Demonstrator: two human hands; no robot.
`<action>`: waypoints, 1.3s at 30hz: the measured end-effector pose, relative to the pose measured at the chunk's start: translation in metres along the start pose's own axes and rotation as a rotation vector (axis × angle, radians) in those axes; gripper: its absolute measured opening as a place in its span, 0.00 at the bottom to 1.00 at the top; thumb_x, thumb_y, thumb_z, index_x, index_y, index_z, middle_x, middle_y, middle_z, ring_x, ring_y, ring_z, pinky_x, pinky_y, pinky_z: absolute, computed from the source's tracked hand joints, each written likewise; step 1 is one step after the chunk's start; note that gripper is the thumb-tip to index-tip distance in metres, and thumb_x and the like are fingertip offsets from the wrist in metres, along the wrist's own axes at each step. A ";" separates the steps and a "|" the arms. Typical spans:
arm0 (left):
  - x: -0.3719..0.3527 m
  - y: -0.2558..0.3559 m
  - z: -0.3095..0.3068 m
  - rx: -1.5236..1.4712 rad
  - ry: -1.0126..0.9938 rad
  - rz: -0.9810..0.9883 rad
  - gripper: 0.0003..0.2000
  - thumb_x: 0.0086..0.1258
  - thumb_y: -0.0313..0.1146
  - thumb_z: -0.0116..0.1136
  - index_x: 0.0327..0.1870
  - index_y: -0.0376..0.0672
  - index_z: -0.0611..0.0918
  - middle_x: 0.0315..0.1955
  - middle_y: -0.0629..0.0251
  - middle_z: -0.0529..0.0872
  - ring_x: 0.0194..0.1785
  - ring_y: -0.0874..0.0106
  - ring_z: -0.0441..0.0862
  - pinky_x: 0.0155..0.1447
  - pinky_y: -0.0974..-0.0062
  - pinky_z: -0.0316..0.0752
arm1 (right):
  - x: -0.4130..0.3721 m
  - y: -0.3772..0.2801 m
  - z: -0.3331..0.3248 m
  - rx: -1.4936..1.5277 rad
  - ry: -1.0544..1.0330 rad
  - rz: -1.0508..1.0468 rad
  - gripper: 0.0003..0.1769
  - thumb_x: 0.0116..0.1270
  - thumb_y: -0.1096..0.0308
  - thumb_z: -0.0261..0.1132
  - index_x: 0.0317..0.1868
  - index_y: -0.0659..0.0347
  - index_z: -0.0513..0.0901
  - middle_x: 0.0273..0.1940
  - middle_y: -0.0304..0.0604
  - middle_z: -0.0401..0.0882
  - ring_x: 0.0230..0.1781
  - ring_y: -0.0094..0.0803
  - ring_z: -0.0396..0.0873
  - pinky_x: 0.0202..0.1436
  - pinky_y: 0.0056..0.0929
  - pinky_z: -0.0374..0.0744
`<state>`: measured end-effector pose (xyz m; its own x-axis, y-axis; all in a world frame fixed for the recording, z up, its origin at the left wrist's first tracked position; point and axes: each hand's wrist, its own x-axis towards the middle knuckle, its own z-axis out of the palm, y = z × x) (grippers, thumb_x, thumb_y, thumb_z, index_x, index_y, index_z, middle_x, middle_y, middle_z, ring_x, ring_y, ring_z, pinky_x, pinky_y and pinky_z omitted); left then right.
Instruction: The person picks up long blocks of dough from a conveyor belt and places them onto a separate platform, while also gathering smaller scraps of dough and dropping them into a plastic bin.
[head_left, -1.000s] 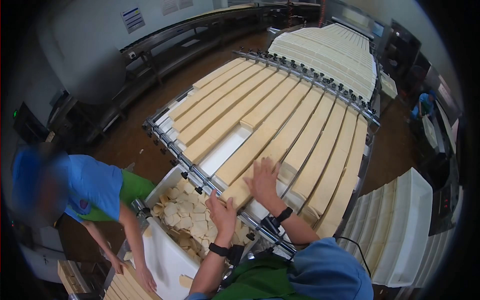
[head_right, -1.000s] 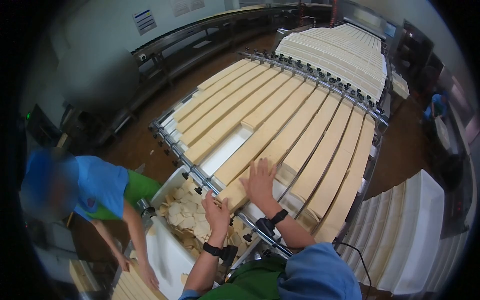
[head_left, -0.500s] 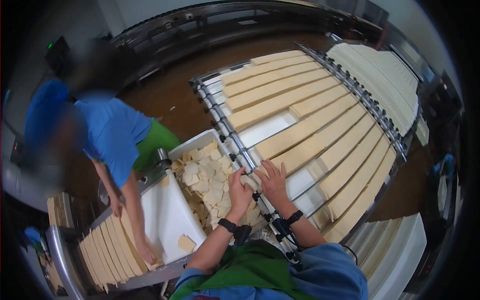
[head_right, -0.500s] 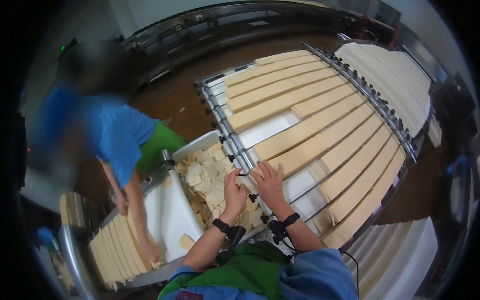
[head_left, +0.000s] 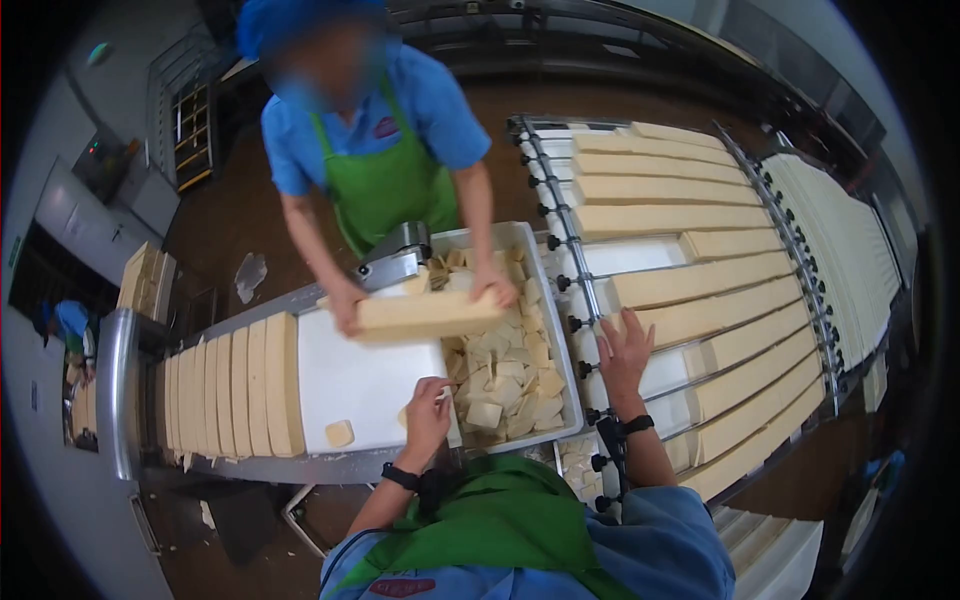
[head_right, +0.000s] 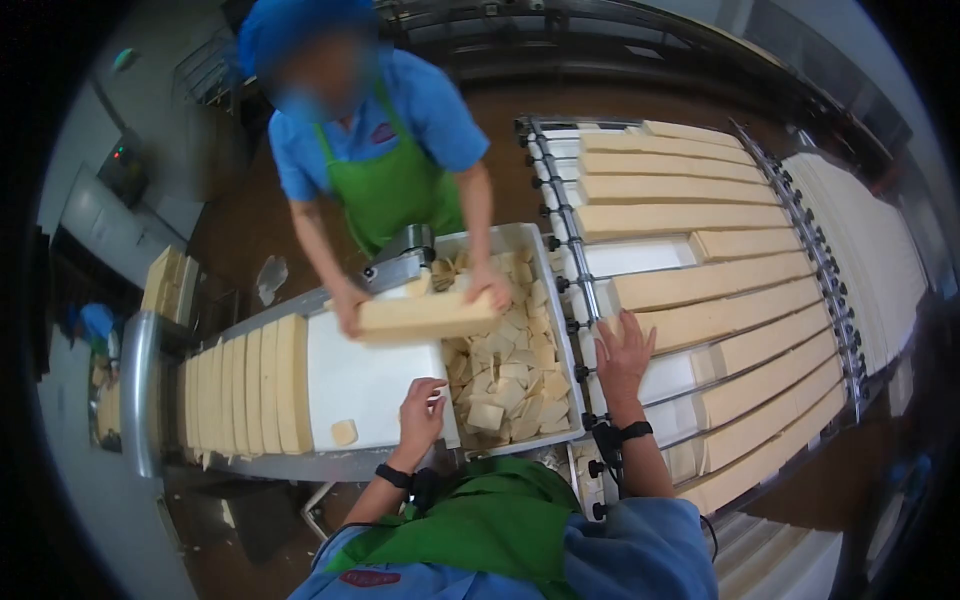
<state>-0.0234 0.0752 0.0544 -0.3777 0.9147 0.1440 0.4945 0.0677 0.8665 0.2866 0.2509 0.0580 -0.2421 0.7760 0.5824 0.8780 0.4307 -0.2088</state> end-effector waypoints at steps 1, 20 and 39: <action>-0.007 -0.009 -0.012 -0.012 0.036 -0.052 0.13 0.66 0.20 0.59 0.51 0.41 0.83 0.47 0.57 0.81 0.44 0.61 0.85 0.42 0.70 0.83 | 0.000 0.001 0.001 -0.002 0.004 -0.008 0.20 0.61 0.65 0.71 0.55 0.45 0.84 0.65 0.46 0.72 0.70 0.43 0.68 0.75 0.66 0.53; -0.059 -0.054 -0.030 -0.160 -0.449 -0.335 0.10 0.69 0.25 0.63 0.49 0.37 0.83 0.26 0.65 0.86 0.29 0.79 0.82 0.36 0.78 0.79 | -0.002 -0.004 0.003 -0.064 0.079 -0.034 0.22 0.55 0.70 0.74 0.51 0.43 0.85 0.62 0.41 0.74 0.66 0.38 0.71 0.75 0.62 0.55; -0.061 -0.041 -0.032 -0.001 -0.439 -0.280 0.13 0.66 0.30 0.67 0.49 0.38 0.83 0.24 0.62 0.85 0.27 0.74 0.83 0.34 0.74 0.77 | 0.003 -0.008 0.000 -0.199 0.076 -0.064 0.11 0.62 0.68 0.68 0.42 0.40 0.88 0.63 0.41 0.73 0.69 0.42 0.68 0.74 0.69 0.53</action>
<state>-0.0456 0.0044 0.0256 -0.1316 0.9424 -0.3074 0.4208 0.3339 0.8435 0.2788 0.2497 0.0609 -0.2749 0.7097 0.6487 0.9278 0.3727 -0.0146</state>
